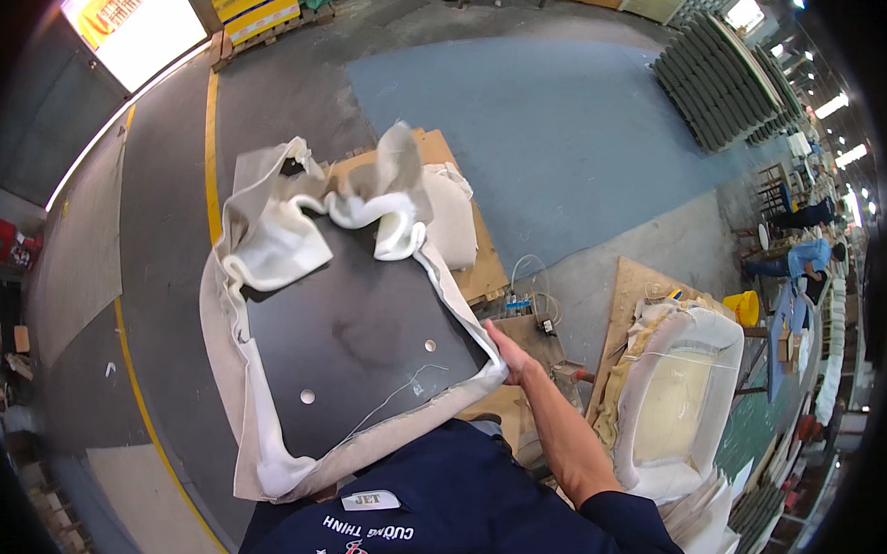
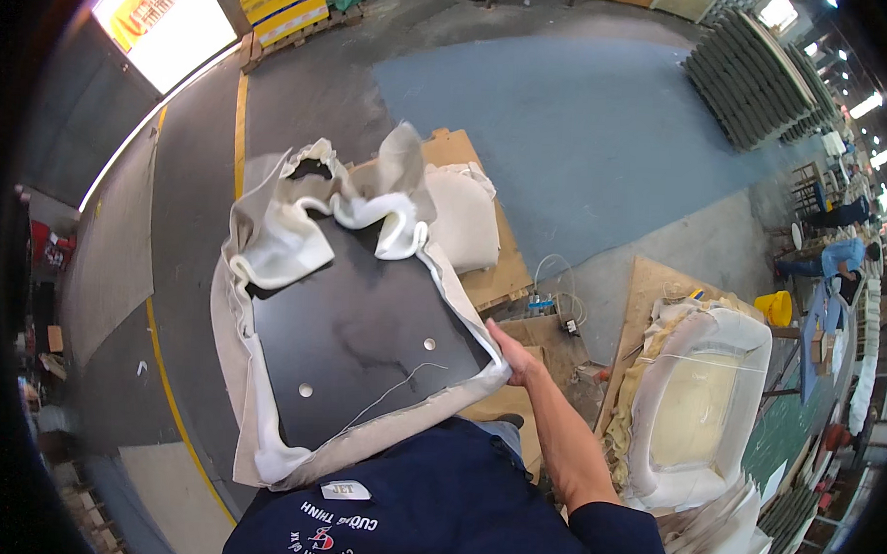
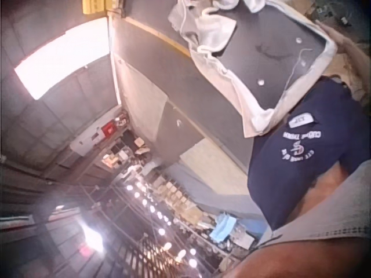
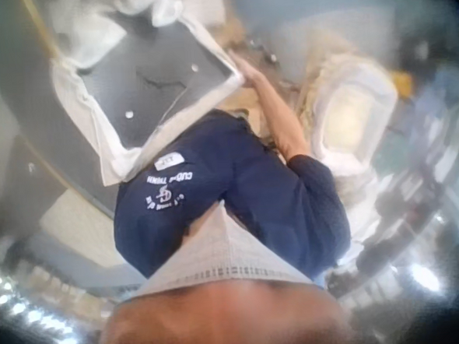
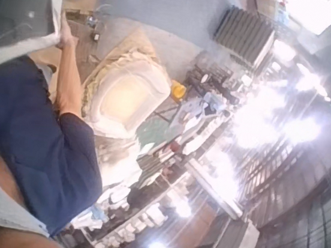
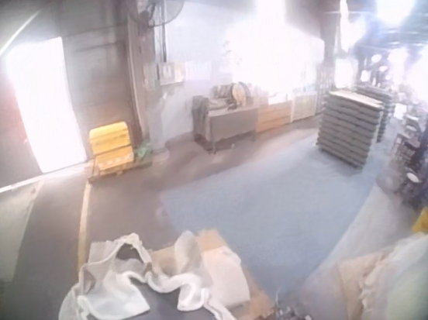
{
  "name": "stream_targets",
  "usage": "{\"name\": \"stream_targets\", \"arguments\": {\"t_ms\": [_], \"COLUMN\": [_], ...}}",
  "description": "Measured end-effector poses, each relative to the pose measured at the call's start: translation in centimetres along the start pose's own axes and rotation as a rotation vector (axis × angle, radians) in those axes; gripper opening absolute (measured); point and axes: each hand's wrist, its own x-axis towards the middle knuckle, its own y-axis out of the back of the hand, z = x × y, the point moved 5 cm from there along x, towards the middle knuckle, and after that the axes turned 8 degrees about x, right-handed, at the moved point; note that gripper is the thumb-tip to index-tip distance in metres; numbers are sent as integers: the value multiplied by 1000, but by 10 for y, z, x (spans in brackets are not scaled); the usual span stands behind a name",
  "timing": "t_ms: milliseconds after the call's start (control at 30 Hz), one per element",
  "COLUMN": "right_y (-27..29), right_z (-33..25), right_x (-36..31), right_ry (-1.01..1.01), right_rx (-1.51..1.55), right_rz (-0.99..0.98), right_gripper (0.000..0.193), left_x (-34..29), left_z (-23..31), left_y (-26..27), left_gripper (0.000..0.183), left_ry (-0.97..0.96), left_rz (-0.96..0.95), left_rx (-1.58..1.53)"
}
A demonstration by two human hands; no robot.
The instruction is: The person staples white fabric onto a black cushion base using a pneumatic staple gun, then uses a screwdriver to tuck and smooth the fabric edges. They repeat this process on multiple cushion units, flipping and repositioning them as needed.
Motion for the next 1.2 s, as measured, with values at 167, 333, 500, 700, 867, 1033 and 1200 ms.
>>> {"name": "stream_targets", "arguments": {"t_ms": [167,333,500,700,867,1033,1200], "right_y": [-4,14,86,76,104,107,97], "right_z": [18,9,33,58,90,98,72], "right_x": [11,-5,-39,-66,-34,-20,-33], "right_ry": [234,157,-95,71,157,206,303], "right_rx": [-269,-162,140,454,462,435,404], "right_rz": [120,116,278,179,239,340,366], "right_gripper": [57,52,62,67,63,61,61], "left_x": [9,93,119,106,130,157,189], "left_z": [80,8,-113,-159,-156,-162,-124], "left_y": [14,67,89,93,69,94,41], "left_gripper": [75,38,28,45,53,37,25], "left_ry": [-83,205,542,532,471,502,562], "left_rz": [-194,170,79,68,83,10,5], "left_rx": [-302,491,229,107,117,313,327]}}
